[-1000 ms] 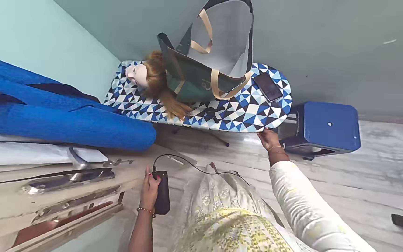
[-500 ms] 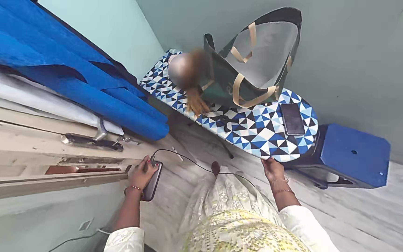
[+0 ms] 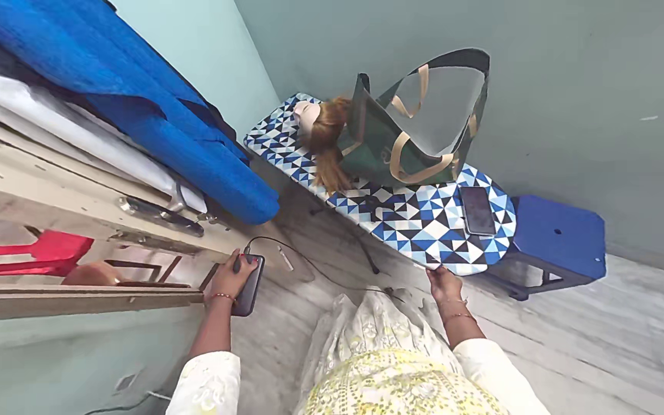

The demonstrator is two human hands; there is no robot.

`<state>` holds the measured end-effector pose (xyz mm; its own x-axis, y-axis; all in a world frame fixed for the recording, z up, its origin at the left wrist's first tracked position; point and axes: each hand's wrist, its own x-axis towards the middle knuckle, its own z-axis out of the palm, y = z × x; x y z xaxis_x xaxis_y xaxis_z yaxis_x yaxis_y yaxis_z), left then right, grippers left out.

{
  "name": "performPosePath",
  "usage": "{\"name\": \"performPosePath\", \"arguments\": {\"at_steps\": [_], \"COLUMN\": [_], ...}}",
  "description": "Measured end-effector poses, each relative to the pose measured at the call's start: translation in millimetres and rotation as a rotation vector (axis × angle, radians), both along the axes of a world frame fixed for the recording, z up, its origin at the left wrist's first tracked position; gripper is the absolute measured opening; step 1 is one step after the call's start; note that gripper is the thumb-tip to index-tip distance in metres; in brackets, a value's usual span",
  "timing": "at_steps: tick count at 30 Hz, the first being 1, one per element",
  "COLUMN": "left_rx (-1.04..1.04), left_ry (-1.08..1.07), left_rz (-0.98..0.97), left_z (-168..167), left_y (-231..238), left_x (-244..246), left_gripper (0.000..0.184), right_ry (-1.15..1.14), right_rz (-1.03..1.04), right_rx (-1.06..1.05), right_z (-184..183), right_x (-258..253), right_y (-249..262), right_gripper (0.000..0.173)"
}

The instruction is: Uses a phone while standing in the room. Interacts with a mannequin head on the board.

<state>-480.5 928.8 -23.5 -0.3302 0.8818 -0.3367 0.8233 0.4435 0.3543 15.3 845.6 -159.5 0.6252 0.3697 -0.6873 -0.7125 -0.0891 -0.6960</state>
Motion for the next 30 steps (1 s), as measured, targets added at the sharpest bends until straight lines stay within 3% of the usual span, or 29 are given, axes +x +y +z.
{"name": "performPosePath", "arguments": {"at_steps": [10,19,24,30], "left_rx": [-0.036,-0.168,-0.210,-0.269], "left_ry": [-0.064,-0.134,-0.224,-0.277], "left_rz": [-0.120,-0.121,-0.172,-0.178], "left_z": [21,5,-14,-44], "left_y": [-38,-78,-134,-224], "left_x": [-31,-15,19,52], "left_gripper": [0.063,0.064,0.057,0.057], "right_ry": [-0.035,-0.049,-0.037,-0.050], "right_rz": [-0.106,-0.220,-0.273,-0.187], "right_rx": [-0.018,-0.040,-0.047,-0.056], "right_z": [4,-4,-5,-7], "right_x": [-34,-19,6,41], "right_y": [-79,-188,-250,-327], "right_gripper": [0.017,0.016,0.016,0.020]}}
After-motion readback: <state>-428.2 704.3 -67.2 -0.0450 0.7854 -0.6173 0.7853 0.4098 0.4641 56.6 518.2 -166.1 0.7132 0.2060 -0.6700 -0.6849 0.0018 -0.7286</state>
